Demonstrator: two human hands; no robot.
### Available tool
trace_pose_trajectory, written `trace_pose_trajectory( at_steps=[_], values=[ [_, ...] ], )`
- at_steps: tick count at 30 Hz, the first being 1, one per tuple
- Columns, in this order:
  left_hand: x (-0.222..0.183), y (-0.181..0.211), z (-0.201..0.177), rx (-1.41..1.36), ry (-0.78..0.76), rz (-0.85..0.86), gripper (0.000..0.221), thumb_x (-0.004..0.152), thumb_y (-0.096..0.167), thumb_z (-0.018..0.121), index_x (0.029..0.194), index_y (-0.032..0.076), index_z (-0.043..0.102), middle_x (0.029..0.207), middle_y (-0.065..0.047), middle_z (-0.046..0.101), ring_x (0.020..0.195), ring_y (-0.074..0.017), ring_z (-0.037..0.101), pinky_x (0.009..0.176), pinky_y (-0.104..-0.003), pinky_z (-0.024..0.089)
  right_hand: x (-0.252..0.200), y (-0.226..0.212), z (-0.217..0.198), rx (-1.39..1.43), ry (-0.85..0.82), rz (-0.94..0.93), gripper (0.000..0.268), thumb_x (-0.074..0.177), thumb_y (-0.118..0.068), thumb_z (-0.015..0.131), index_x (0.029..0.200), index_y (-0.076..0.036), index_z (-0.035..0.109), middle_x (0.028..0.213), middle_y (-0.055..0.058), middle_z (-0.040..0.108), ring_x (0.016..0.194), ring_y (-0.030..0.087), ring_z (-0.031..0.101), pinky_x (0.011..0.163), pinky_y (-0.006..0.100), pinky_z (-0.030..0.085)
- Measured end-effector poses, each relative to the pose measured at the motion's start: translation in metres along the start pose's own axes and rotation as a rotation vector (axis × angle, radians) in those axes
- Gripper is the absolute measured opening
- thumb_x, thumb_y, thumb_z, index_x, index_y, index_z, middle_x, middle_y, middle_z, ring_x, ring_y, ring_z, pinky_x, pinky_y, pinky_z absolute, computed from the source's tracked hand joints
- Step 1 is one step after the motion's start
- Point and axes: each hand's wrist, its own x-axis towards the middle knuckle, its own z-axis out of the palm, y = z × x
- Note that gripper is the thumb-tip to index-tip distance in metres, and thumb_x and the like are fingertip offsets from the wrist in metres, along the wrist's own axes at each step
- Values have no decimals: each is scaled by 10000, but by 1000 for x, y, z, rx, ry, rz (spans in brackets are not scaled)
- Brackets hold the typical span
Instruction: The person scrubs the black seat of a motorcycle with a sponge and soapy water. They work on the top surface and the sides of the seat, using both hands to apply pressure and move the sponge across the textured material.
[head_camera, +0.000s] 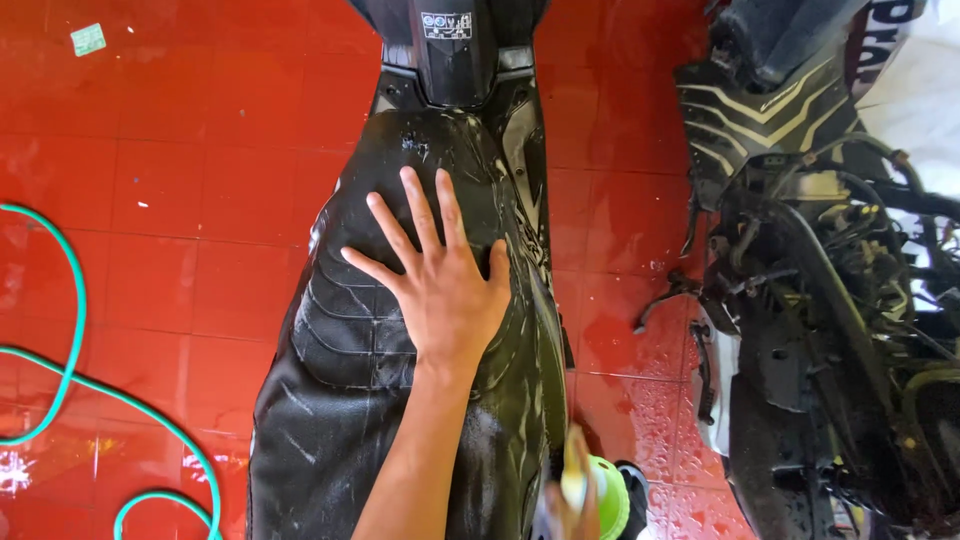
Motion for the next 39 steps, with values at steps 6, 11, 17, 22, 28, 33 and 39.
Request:
trace_pose_trajectory(
  at_steps=[6, 11, 17, 22, 28, 33, 39],
  values=[
    [2, 0, 2, -4, -19, -8, 949, 921, 605, 591, 1663, 165, 197, 1718, -120, 117, 1547, -472, 91, 1093, -840, 109, 185, -83, 59, 58, -286, -270, 671, 959, -487, 477, 1510, -105, 454, 1608, 120, 440, 1511, 256, 375, 1254, 461, 233],
    [4, 0, 3, -5, 42, 11, 937, 915, 596, 594, 1660, 159, 231, 1716, -119, 135, 1549, -462, 101, 1097, -836, 116, 249, -93, 88, 188, -407, -156, 532, 979, -333, 557, 1459, -103, 548, 1536, 66, 537, 1449, 202, 463, 1218, 347, 318],
    [4, 1, 3, -8, -5, 21, 916, 963, 597, 557, 1677, 161, 184, 1720, -130, 93, 1549, -473, 61, 1092, -847, 92, 140, -107, 46, 57, -362, -369, 719, 1007, -557, 414, 1564, -104, 377, 1648, 104, 377, 1542, 244, 322, 1272, 448, 201],
    [4, -1, 6, -36, 25, 13, 947, 919, 592, 600, 1665, 153, 216, 1718, -133, 121, 1550, -476, 73, 1092, -850, 83, 129, -48, 42, 92, -316, -406, 684, 1067, -522, 279, 1609, -106, 242, 1700, 79, 248, 1588, 226, 190, 1300, 443, 108],
    [6, -2, 4, -24, -3, 10, 932, 936, 608, 581, 1669, 178, 199, 1722, -115, 101, 1558, -458, 70, 1101, -837, 84, 148, -4, 36, 318, -366, -185, 740, 1046, -525, 231, 1630, -90, 95, 1723, 43, 126, 1585, 175, 104, 1304, 371, 75],
    [7, -3, 3, -19, -10, 20, 928, 949, 593, 597, 1674, 179, 191, 1724, -112, 98, 1563, -451, 62, 1106, -836, 85, 182, -123, 65, 73, -316, -276, 644, 988, -463, 491, 1510, -87, 467, 1582, 97, 480, 1493, 223, 400, 1257, 402, 243],
    [7, -2, 0, -7, -69, 15, 930, 965, 608, 584, 1681, 193, 160, 1726, -109, 68, 1563, -448, 31, 1116, -828, 60, 107, -157, 51, -220, -411, -487, 740, 1017, -656, 314, 1542, -147, 428, 1635, 91, 419, 1544, 276, 341, 1251, 501, 200]
  ],
)
